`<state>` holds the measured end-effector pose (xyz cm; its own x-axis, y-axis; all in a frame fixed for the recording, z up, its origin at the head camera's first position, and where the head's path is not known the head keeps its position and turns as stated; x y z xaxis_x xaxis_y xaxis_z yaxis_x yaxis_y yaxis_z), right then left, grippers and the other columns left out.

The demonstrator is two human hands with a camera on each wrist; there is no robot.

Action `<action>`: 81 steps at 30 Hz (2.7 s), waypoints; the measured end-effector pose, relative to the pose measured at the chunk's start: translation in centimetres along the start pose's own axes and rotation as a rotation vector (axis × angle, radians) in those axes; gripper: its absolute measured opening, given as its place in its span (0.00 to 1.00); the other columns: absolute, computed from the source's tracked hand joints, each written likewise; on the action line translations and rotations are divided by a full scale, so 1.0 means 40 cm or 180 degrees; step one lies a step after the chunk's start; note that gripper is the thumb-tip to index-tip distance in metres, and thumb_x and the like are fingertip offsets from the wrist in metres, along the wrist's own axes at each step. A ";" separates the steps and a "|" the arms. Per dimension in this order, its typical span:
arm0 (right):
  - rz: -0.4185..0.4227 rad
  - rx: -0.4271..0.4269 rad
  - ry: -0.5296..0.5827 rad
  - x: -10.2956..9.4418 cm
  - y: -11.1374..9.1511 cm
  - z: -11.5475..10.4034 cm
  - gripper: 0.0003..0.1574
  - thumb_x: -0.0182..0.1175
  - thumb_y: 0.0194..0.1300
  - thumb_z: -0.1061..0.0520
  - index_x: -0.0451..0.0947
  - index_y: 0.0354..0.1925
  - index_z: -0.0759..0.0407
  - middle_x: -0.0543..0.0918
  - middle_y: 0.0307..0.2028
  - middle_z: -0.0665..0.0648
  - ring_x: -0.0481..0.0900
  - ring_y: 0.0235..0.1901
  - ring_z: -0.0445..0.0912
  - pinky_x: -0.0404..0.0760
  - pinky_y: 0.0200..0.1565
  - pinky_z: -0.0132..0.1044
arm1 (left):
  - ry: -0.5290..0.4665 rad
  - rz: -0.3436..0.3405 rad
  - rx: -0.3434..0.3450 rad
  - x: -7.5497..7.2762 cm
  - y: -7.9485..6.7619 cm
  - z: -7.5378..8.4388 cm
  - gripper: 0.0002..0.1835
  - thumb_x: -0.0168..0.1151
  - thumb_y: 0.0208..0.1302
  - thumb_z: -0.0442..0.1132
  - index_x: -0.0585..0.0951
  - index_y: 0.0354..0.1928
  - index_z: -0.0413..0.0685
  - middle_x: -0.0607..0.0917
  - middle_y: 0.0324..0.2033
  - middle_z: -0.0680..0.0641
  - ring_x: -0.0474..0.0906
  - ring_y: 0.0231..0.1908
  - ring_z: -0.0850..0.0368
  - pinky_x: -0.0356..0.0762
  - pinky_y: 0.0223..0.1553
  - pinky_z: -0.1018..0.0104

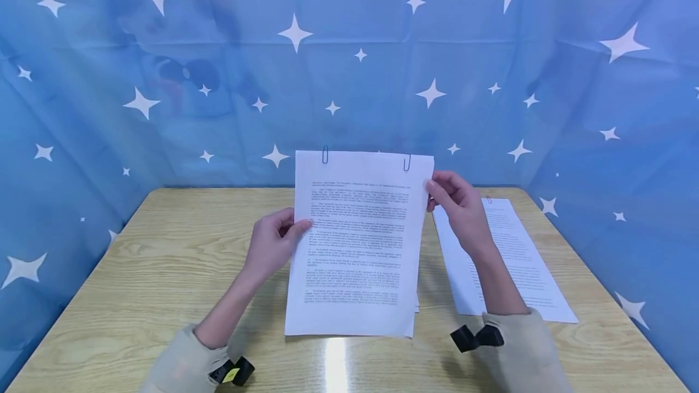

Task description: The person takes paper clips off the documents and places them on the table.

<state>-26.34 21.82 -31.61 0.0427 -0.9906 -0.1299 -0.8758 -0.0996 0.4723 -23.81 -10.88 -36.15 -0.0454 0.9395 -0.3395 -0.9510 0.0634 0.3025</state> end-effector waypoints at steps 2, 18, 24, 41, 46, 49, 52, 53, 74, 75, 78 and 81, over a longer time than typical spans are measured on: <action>0.0084 -0.0065 0.0057 0.000 0.006 -0.010 0.13 0.58 0.75 0.60 0.77 0.51 0.69 0.83 0.34 0.53 0.78 0.30 0.46 0.80 0.37 0.32 | 0.0023 0.0056 0.0063 0.002 -0.001 0.000 0.08 0.65 0.69 0.34 0.86 0.45 0.38 0.87 0.28 0.45 0.81 0.24 0.54 0.75 0.22 0.69; 0.0364 -0.0483 0.0176 0.013 0.033 -0.080 0.13 0.61 0.72 0.63 0.80 0.50 0.73 0.86 0.40 0.57 0.80 0.36 0.47 0.78 0.41 0.31 | 0.0072 0.0152 0.0285 0.011 -0.008 0.007 0.07 0.65 0.69 0.32 0.86 0.46 0.38 0.88 0.30 0.45 0.81 0.24 0.55 0.76 0.22 0.68; 0.0379 -0.0566 -0.0043 0.024 0.040 -0.095 0.12 0.64 0.70 0.62 0.84 0.47 0.70 0.86 0.39 0.59 0.78 0.32 0.48 0.75 0.34 0.31 | 0.0056 0.0173 0.0325 0.013 -0.007 0.004 0.06 0.65 0.68 0.32 0.86 0.44 0.38 0.88 0.29 0.45 0.81 0.23 0.54 0.75 0.22 0.69; 0.0464 -0.0609 -0.0330 0.041 0.033 -0.099 0.08 0.65 0.68 0.66 0.85 0.44 0.69 0.86 0.35 0.54 0.73 0.27 0.47 0.70 0.28 0.31 | 0.0140 0.0179 0.0413 0.006 -0.003 0.002 0.05 0.66 0.67 0.31 0.87 0.42 0.37 0.87 0.28 0.44 0.80 0.22 0.55 0.73 0.20 0.70; 0.0526 -0.0621 -0.0397 0.043 0.034 -0.100 0.08 0.65 0.68 0.64 0.85 0.43 0.69 0.85 0.33 0.53 0.72 0.26 0.47 0.68 0.26 0.30 | 0.0185 0.0196 0.0469 0.003 -0.003 0.001 0.04 0.68 0.66 0.30 0.87 0.40 0.37 0.87 0.26 0.45 0.78 0.21 0.56 0.70 0.19 0.71; 0.0567 -0.0633 -0.0449 0.044 0.033 -0.101 0.09 0.65 0.69 0.63 0.85 0.44 0.69 0.85 0.33 0.52 0.71 0.25 0.47 0.66 0.25 0.31 | 0.0167 0.0183 0.0473 0.003 -0.003 0.001 0.04 0.67 0.66 0.30 0.87 0.40 0.37 0.87 0.26 0.45 0.79 0.21 0.56 0.70 0.19 0.71; 0.0597 -0.0651 -0.0468 0.045 0.034 -0.102 0.09 0.65 0.69 0.62 0.85 0.44 0.69 0.85 0.33 0.51 0.70 0.25 0.46 0.65 0.25 0.31 | 0.0141 0.0162 0.0469 0.003 -0.004 0.002 0.04 0.67 0.66 0.30 0.87 0.41 0.37 0.87 0.27 0.45 0.79 0.22 0.55 0.71 0.19 0.70; 0.0604 -0.0660 -0.0475 0.045 0.034 -0.103 0.10 0.65 0.69 0.62 0.84 0.44 0.69 0.85 0.33 0.51 0.69 0.24 0.46 0.65 0.25 0.31 | 0.0133 0.0154 0.0469 0.003 -0.004 0.002 0.04 0.67 0.67 0.30 0.87 0.41 0.37 0.87 0.27 0.45 0.80 0.22 0.55 0.71 0.20 0.70; 0.1070 -0.0751 0.0356 -0.005 0.030 -0.115 0.11 0.63 0.70 0.64 0.81 0.43 0.75 0.82 0.30 0.58 0.77 0.28 0.46 0.78 0.33 0.29 | 0.0208 0.0189 0.0311 -0.004 0.003 -0.013 0.06 0.66 0.67 0.31 0.87 0.43 0.39 0.88 0.30 0.44 0.81 0.23 0.55 0.75 0.21 0.68; 0.1063 -0.0762 0.0380 -0.007 0.031 -0.116 0.11 0.63 0.70 0.64 0.81 0.43 0.75 0.82 0.30 0.58 0.77 0.28 0.46 0.78 0.33 0.29 | 0.0202 0.0182 0.0306 -0.004 0.003 -0.014 0.06 0.66 0.67 0.31 0.87 0.43 0.39 0.88 0.30 0.44 0.81 0.24 0.55 0.75 0.21 0.68; 0.1020 -0.0794 0.0347 -0.006 0.033 -0.121 0.12 0.63 0.70 0.64 0.81 0.44 0.75 0.82 0.31 0.60 0.78 0.28 0.46 0.79 0.33 0.29 | 0.0177 0.0175 0.0293 -0.006 0.001 -0.013 0.05 0.66 0.68 0.31 0.87 0.43 0.38 0.88 0.29 0.44 0.81 0.23 0.55 0.75 0.21 0.68; 0.0999 -0.0805 0.0357 -0.006 0.033 -0.127 0.12 0.63 0.70 0.64 0.81 0.45 0.75 0.82 0.31 0.62 0.78 0.28 0.47 0.79 0.33 0.29 | 0.0157 0.0186 0.0246 -0.007 0.000 -0.013 0.05 0.66 0.68 0.31 0.87 0.43 0.39 0.87 0.29 0.44 0.81 0.23 0.55 0.75 0.21 0.68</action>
<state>-25.06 21.47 -26.54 -0.1431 -0.9792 0.1436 -0.7096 0.2027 0.6748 -23.94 -11.30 -36.52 -0.1169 0.9248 -0.3621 -0.9200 0.0366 0.3903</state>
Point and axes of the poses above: each hand's wrist, its own y-axis towards the middle knuckle, its own x-axis out of the palm, z = x × y, the point moved 4 cm from there along y, towards the middle knuckle
